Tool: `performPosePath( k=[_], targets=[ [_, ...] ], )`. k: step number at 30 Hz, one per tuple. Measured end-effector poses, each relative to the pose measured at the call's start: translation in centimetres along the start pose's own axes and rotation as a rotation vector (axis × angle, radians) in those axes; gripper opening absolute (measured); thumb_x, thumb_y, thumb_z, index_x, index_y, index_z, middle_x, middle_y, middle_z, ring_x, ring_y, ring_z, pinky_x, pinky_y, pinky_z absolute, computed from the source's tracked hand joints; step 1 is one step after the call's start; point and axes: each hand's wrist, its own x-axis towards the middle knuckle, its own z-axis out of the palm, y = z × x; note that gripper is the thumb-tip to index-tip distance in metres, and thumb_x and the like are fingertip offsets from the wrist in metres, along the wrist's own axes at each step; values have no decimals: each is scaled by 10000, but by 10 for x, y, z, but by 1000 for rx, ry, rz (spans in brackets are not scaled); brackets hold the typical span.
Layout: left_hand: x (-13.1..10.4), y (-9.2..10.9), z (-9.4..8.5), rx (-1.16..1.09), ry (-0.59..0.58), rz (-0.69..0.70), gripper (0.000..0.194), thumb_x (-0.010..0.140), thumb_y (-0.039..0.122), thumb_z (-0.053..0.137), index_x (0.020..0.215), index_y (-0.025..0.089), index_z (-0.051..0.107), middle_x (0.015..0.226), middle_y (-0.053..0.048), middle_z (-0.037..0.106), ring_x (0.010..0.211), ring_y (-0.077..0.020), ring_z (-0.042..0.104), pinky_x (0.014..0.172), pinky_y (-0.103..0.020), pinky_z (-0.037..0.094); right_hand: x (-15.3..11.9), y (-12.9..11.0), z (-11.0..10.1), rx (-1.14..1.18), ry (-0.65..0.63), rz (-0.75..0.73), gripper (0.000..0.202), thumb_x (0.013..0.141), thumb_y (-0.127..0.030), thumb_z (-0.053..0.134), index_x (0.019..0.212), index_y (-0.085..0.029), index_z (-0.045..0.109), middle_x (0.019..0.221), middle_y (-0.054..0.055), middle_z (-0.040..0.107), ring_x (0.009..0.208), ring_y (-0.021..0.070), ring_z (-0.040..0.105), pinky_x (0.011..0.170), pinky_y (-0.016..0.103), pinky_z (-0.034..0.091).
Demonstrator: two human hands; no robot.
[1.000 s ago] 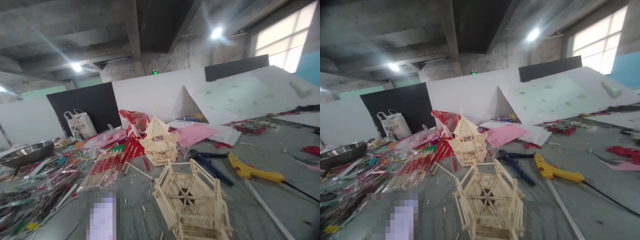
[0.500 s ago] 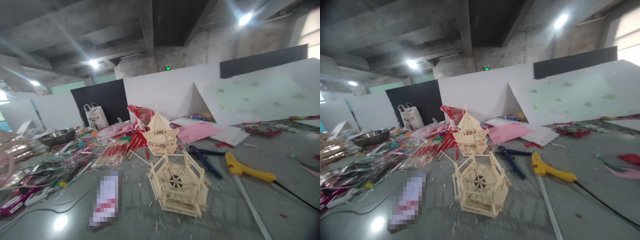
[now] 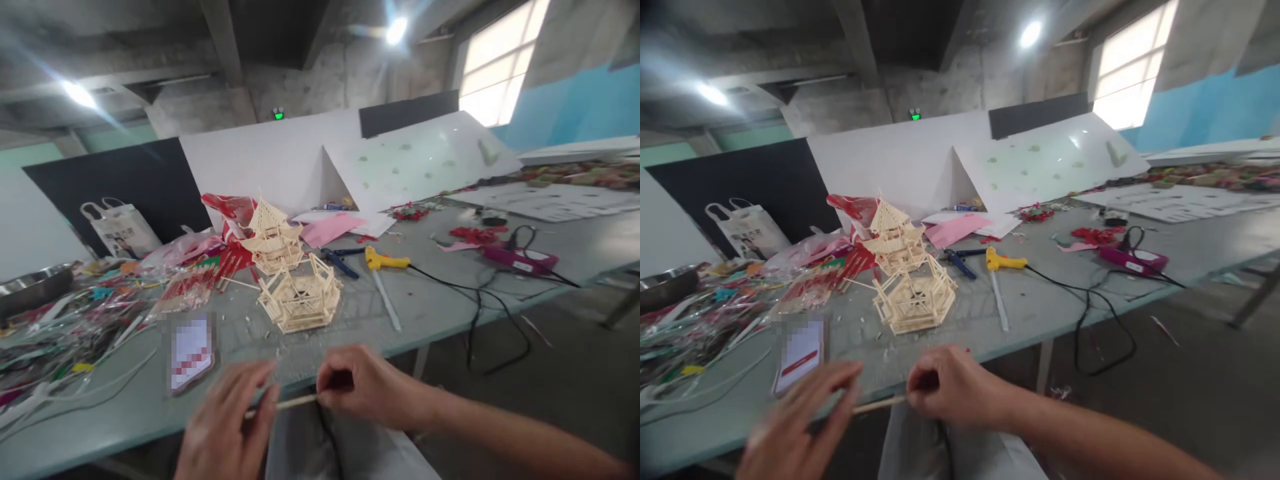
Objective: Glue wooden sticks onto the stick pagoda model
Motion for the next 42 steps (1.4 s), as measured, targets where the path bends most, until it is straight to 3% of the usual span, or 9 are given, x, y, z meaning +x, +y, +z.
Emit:
performPosePath(
  k=[1, 3, 7, 10, 17, 26, 42],
  targets=[
    [7, 1, -10, 86, 118, 53, 250, 851, 281, 483, 1090, 220, 527, 1033, -52, 615, 948, -166, 583, 854, -289, 465, 5, -7, -8, 29, 3, -6, 137, 661, -141, 553, 728, -134, 672, 642, -14, 589, 571, 76, 507, 520, 161, 378],
    [21, 4, -20, 195, 221, 168, 203, 840, 248, 499, 1036, 222, 545, 956, -24, 641, 876, -141, 603, 804, -251, 479, 12, -17, -19, 76, 18, -2, 145, 659, -167, 545, 720, -122, 668, 600, -19, 569, 526, 61, 474, 476, 145, 352],
    [36, 11, -3, 324, 234, 291, 174, 836, 235, 481, 991, 215, 557, 904, -25, 658, 829, -162, 612, 725, -289, 490, 18, -19, -23, 94, 95, -29, 154, 656, -180, 542, 714, -108, 665, 560, -26, 541, 503, 51, 446, 463, 137, 339],
    [39, 14, 16, 396, 233, 256, 158, 826, 240, 482, 952, 224, 576, 881, -28, 662, 801, -195, 610, 686, -338, 469, 17, -20, -25, 33, 179, -86, 140, 651, -158, 539, 688, -110, 665, 563, -26, 544, 505, 50, 453, 470, 137, 340],
    [44, 23, 26, 406, 272, 234, 153, 817, 227, 490, 914, 249, 607, 843, 10, 677, 793, -177, 610, 927, -427, 342, 10, -21, -34, -131, 289, -192, 133, 670, -123, 526, 695, -136, 655, 638, -15, 587, 566, 60, 519, 529, 142, 363],
    [48, 21, 28, 346, 297, 215, 145, 828, 216, 478, 803, 235, 619, 703, 13, 649, 675, -156, 593, 683, -295, 418, 13, -20, -28, -264, 343, -317, 126, 694, -87, 519, 654, -139, 627, 613, -10, 548, 545, 61, 463, 522, 163, 330],
    [47, 19, 22, 322, 158, 171, 165, 838, 205, 455, 747, 225, 591, 652, 23, 618, 622, -146, 578, 612, -271, 395, 13, -24, -24, -351, 275, -324, 116, 736, -97, 519, 681, -151, 605, 641, -11, 534, 588, 77, 465, 561, 183, 336]
  ],
)
